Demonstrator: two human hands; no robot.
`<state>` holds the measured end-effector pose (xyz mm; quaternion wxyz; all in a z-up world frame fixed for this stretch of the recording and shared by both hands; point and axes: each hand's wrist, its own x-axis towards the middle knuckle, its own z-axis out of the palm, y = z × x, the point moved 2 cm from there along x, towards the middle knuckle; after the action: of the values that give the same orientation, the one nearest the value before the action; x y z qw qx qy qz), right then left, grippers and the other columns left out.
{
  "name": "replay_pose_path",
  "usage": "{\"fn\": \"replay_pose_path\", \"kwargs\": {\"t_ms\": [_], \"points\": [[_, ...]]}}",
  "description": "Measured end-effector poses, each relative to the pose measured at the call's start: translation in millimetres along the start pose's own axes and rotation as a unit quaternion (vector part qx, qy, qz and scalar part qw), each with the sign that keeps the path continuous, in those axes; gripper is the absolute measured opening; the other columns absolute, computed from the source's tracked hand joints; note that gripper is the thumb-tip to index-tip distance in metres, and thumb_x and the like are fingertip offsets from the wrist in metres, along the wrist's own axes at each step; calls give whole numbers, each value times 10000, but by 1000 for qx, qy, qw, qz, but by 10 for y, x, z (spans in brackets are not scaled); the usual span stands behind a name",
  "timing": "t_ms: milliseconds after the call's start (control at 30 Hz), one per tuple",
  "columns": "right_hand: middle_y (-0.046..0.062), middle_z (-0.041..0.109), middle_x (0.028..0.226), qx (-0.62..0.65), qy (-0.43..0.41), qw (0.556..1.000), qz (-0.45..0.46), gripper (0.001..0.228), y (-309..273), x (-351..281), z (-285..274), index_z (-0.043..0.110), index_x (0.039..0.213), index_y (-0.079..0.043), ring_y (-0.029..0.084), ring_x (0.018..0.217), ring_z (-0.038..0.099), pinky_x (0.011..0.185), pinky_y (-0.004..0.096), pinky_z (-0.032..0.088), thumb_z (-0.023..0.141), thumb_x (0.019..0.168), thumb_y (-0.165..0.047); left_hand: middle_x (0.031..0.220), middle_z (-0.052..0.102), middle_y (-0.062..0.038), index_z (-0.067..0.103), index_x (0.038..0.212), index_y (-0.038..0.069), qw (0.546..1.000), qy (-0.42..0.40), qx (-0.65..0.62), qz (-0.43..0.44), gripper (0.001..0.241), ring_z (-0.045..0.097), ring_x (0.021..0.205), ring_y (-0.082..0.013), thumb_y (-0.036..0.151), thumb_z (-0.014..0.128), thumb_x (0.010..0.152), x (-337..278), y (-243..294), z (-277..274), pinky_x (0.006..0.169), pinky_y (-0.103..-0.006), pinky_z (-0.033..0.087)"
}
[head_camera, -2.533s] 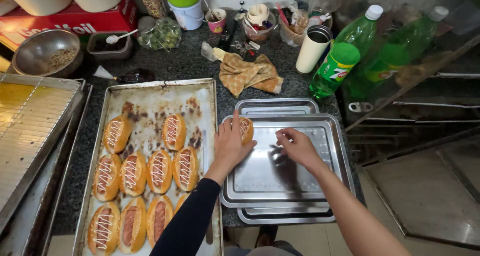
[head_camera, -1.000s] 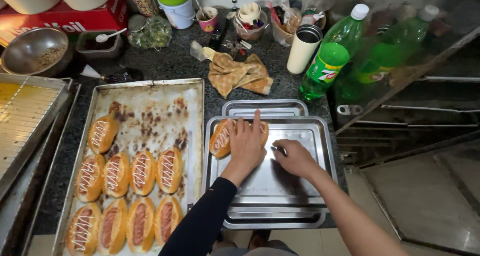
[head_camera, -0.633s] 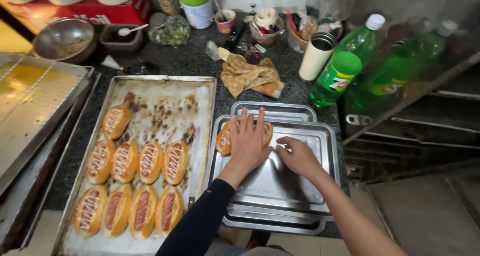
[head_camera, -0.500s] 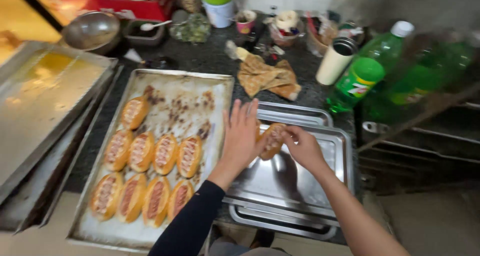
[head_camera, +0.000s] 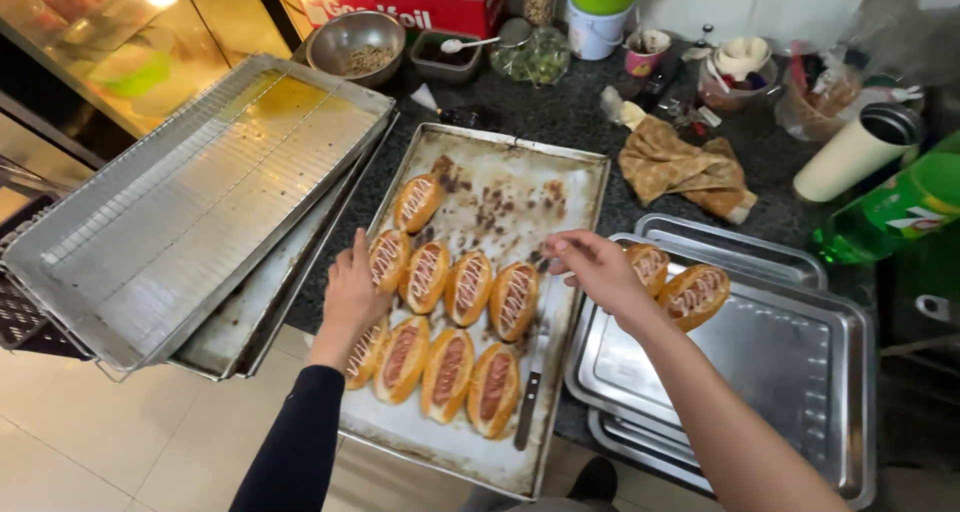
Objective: Apply frosting to hot dog buns, arrange them on a tray, and place the tray in a commercial oven.
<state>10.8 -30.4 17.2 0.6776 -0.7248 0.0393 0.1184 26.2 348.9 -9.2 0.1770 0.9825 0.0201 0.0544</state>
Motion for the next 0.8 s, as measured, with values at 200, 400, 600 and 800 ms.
{"fn": "replay_pose_path", "kwargs": {"t_ms": [200,400,600,800], "points": [[17,759,1150,-32,21,999,26,352,-49,-15,254,672,1260,-88,125,958,713,792,296,544,560,1015,-314,1489,391,-267,75,1606,106,989,-149,-21,2,1259,413,1344,-479,110,860,622,254,-95,190,1112,-477,406],[30,762,1154,-37,51,997,44,351,122,-122,228,673,1259,-70,134,962,712,791,301,556,567,1011,-295,1506,423,-254,39,1643,144,988,-151,-33,14,1280,426,1378,-462,96,832,640,401,-196,349,1144,-472,402],[52,767,1143,-26,87,995,42,347,136,-285,198,684,1258,-65,151,958,717,782,305,552,560,1020,-284,1493,397,-312,-37,1635,139,982,-164,-94,-12,1372,403,1389,-472,149,901,633,510,-319,337,1175,-462,353],[35,760,1154,-19,93,994,47,352,-30,-431,138,674,1263,-81,143,980,720,818,292,576,545,1019,-299,1466,438,-335,-52,1633,131,978,-147,-146,-18,1384,452,1374,-469,170,897,625,464,-97,-40,1168,-451,370]]}}
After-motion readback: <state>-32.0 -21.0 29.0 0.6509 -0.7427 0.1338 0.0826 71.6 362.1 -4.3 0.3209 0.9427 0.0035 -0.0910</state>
